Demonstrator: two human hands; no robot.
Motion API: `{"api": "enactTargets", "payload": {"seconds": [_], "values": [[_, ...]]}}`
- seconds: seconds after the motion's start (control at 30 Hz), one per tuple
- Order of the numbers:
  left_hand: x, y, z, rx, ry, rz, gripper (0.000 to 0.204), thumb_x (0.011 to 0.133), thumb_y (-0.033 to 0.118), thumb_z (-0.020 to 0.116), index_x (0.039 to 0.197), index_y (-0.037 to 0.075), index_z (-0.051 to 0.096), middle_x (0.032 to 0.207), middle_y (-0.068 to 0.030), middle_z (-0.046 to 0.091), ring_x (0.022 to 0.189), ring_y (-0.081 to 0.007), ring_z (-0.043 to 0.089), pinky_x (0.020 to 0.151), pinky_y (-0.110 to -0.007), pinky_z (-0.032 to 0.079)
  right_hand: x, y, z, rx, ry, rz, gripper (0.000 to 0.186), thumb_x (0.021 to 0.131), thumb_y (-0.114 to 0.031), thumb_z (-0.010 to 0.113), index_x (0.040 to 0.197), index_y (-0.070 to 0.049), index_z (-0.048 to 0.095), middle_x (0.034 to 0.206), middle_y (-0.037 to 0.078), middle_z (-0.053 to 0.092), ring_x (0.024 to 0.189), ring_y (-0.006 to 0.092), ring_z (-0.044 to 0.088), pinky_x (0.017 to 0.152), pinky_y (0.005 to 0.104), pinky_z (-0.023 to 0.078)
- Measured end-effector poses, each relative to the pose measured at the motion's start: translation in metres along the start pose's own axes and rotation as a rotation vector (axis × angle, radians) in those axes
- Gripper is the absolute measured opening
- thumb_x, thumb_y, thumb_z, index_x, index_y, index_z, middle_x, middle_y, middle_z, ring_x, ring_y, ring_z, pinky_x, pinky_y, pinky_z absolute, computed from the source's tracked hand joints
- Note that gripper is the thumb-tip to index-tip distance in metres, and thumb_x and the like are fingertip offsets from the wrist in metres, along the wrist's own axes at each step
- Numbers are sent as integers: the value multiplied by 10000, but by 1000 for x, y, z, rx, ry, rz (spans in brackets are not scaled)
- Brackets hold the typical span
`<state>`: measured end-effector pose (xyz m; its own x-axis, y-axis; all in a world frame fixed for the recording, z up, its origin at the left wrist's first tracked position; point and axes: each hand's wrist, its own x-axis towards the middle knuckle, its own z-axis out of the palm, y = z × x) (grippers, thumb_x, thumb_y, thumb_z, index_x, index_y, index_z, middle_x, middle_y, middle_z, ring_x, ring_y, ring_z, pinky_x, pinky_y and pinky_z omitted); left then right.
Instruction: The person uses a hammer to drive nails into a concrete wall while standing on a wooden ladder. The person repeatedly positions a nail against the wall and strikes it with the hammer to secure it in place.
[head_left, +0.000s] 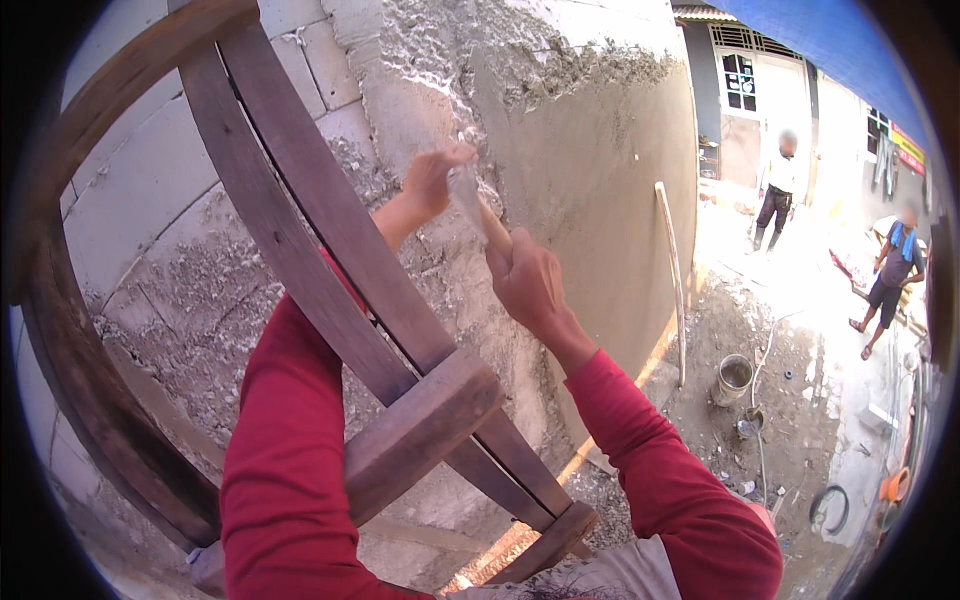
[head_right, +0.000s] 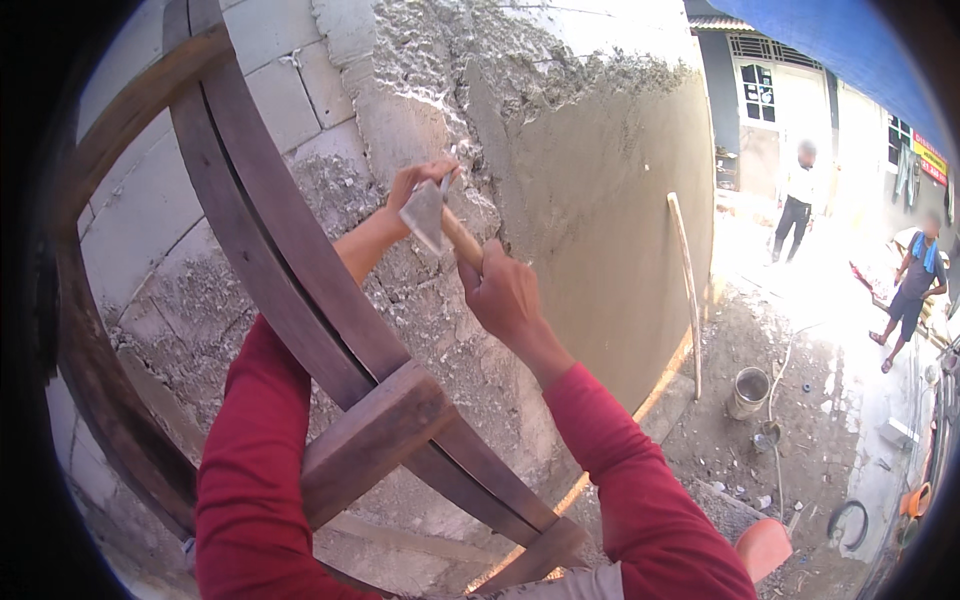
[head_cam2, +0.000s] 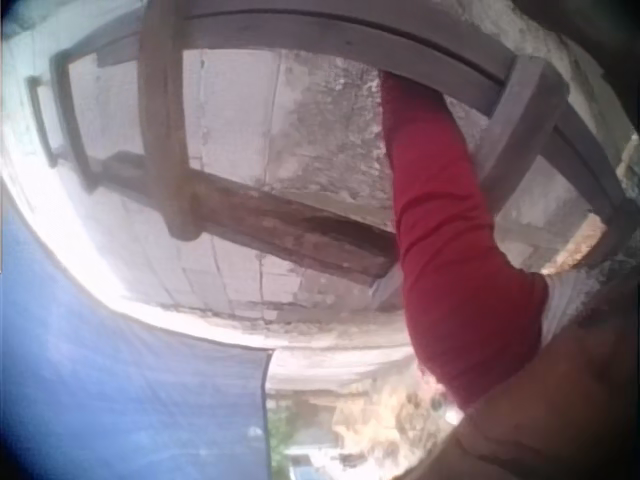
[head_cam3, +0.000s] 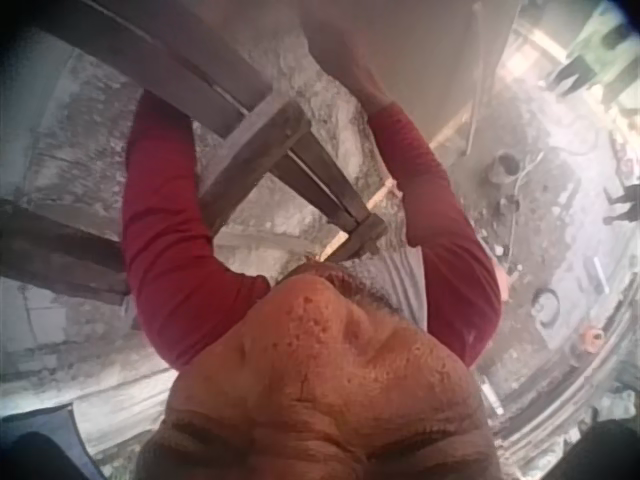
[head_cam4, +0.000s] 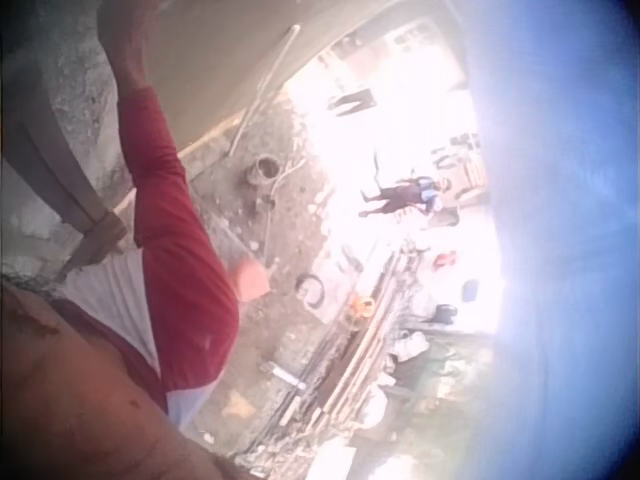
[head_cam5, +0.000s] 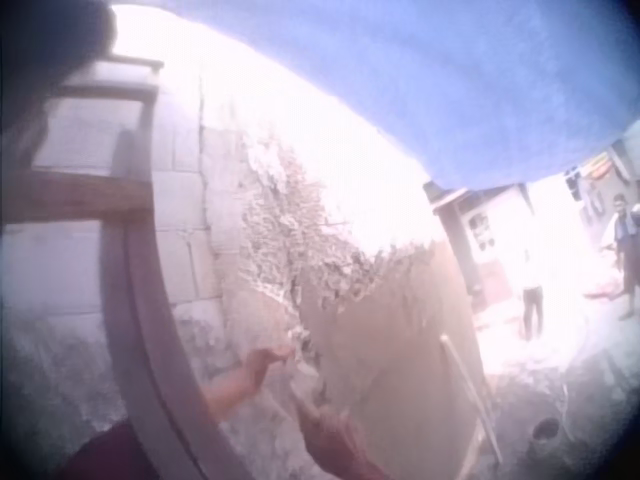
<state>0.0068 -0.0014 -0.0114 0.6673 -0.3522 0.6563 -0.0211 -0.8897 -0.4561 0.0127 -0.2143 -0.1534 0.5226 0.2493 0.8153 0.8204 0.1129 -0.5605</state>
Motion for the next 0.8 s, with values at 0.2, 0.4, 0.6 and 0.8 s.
{"api": "enactTargets", "payload": {"seconds": [0.2,0.4,0.6,0.8], "values": [[0,5,1,10,45,-68,206,903,32,526,1051,95,654,955,-155,722,832,-344,711,715,-443,553,-31,-36,-30,253,153,-385,272,918,-244,675,840,-42,511,645,193,587,566,403,629,519,469,484],[3,-1,-6,28,10,-39,200,878,30,583,1054,101,646,936,-140,724,834,-351,704,710,-443,553,-11,-5,-12,-26,12,-33,254,924,-226,668,856,-36,515,606,184,570,549,404,621,517,487,484],[2,12,-8,-18,-31,-88,216,873,63,618,1080,119,641,954,-131,720,858,-361,698,707,-446,550,-40,-20,-28,194,115,-369,253,939,-238,654,868,-33,525,619,192,586,549,416,610,514,491,479],[8,-10,0,78,21,-52,182,894,30,565,1023,119,658,891,-123,729,801,-341,712,682,-438,549,-17,-15,-9,-18,-42,-83,275,928,-239,663,851,-33,498,656,201,607,548,427,604,517,495,477]]}}
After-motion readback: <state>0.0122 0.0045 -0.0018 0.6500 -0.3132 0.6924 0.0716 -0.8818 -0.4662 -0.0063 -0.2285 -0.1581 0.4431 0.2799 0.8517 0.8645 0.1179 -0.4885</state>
